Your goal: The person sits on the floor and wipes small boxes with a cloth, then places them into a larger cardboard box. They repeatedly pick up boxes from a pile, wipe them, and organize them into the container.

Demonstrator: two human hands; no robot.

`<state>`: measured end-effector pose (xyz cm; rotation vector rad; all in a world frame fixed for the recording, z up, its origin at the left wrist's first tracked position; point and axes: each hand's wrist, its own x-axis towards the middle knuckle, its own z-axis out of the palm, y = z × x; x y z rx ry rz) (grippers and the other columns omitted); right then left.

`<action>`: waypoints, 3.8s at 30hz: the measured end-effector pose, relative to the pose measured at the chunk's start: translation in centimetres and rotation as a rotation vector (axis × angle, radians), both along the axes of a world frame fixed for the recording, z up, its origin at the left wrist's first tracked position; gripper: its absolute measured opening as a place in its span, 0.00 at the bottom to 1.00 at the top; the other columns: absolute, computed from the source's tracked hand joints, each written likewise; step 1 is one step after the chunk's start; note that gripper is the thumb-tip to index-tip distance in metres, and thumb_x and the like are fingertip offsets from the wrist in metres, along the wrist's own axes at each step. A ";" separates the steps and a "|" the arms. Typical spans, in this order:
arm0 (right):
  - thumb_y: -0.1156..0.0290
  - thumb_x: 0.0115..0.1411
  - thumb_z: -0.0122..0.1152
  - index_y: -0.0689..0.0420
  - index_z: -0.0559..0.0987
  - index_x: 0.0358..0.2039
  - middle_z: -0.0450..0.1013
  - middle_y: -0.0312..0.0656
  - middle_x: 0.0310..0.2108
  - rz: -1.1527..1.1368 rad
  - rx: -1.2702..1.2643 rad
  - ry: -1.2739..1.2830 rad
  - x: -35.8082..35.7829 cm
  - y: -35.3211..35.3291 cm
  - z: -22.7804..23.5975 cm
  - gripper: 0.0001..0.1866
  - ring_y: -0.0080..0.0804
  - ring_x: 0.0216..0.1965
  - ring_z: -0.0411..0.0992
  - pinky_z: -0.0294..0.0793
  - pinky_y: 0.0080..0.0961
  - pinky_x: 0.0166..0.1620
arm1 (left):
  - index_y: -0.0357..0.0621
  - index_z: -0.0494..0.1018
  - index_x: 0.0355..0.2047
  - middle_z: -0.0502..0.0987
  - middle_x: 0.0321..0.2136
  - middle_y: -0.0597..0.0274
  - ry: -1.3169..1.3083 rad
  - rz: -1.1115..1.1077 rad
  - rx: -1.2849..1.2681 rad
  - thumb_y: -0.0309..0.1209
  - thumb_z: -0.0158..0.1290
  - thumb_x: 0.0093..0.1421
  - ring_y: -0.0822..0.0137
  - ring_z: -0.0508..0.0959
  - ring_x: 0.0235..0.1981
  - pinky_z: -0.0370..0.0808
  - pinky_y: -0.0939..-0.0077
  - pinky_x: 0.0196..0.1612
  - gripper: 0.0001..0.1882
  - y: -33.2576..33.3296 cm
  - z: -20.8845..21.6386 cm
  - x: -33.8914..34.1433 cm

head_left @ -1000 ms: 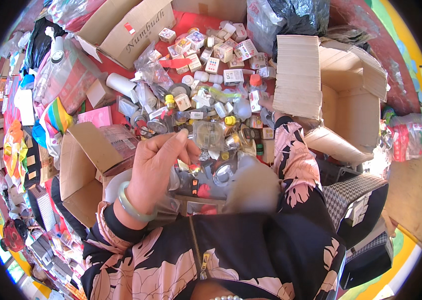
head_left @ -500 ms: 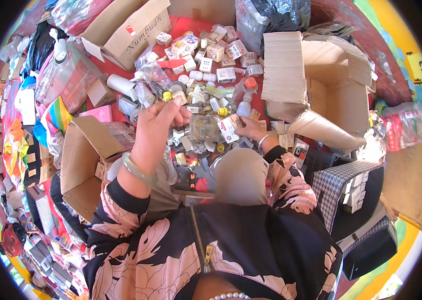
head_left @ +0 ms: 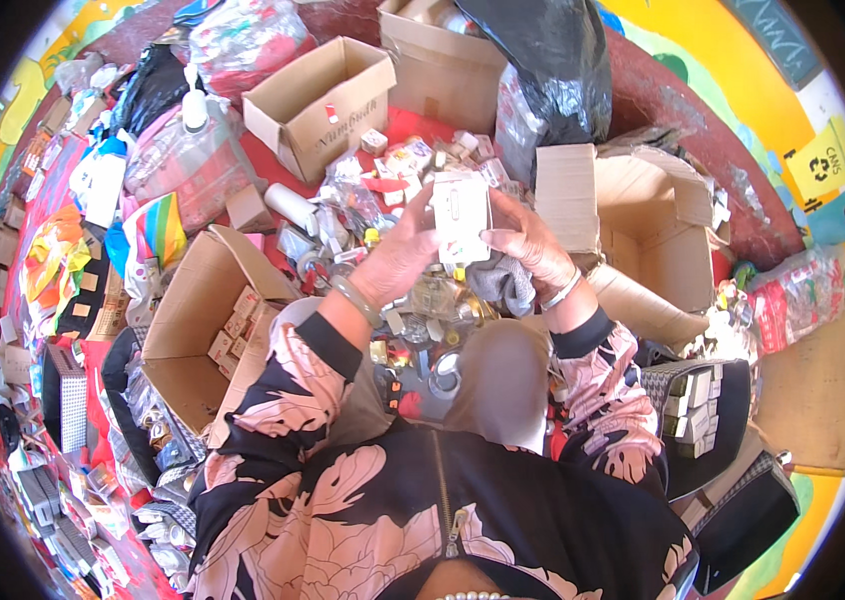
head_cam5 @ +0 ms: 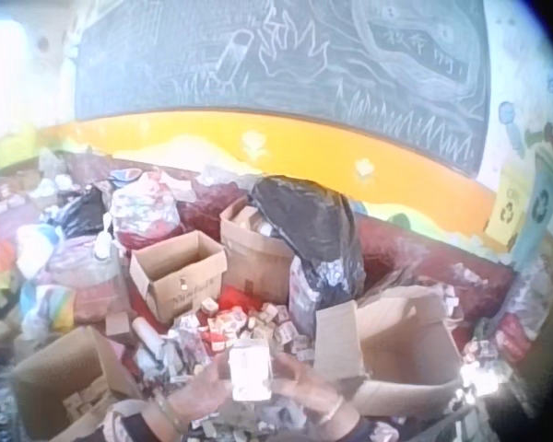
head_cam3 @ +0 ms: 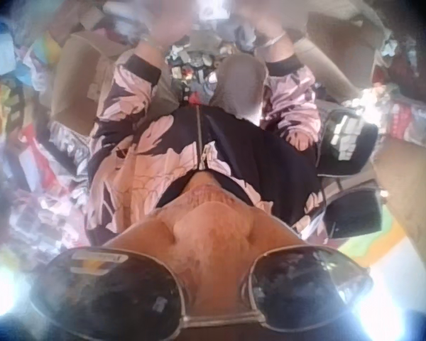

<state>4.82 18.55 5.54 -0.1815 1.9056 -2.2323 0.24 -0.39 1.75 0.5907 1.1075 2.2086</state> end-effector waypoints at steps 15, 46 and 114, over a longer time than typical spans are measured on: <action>0.66 0.51 0.63 0.54 0.74 0.48 0.65 0.47 0.53 -0.425 0.915 0.902 -1.3 -8.3 3.1 0.22 0.49 0.55 0.63 0.63 0.39 0.57 | 0.44 0.51 0.59 0.64 0.53 0.59 -0.404 0.139 0.359 0.35 0.54 0.56 0.63 0.68 0.53 0.67 0.64 0.54 0.34 -2.0 -1.1 1.0; 0.70 0.48 0.70 0.59 0.75 0.37 0.76 0.39 0.30 -0.790 0.451 0.510 -2.3 -5.4 -0.8 0.17 0.24 0.31 0.72 0.72 0.19 0.37 | 0.33 0.57 0.55 0.69 0.48 0.47 0.224 0.012 -0.160 0.38 0.46 0.62 0.55 0.72 0.49 0.69 0.67 0.51 0.27 -1.5 -3.0 -0.8; 0.63 0.63 0.52 0.55 0.70 0.52 0.70 0.41 0.47 -0.468 0.236 0.420 -2.4 -7.5 -2.0 0.19 0.25 0.49 0.65 0.61 0.22 0.54 | 0.44 0.61 0.55 0.71 0.49 0.62 -0.363 0.120 0.123 0.53 0.34 0.64 0.65 0.72 0.49 0.66 0.67 0.54 0.29 -1.4 1.3 0.6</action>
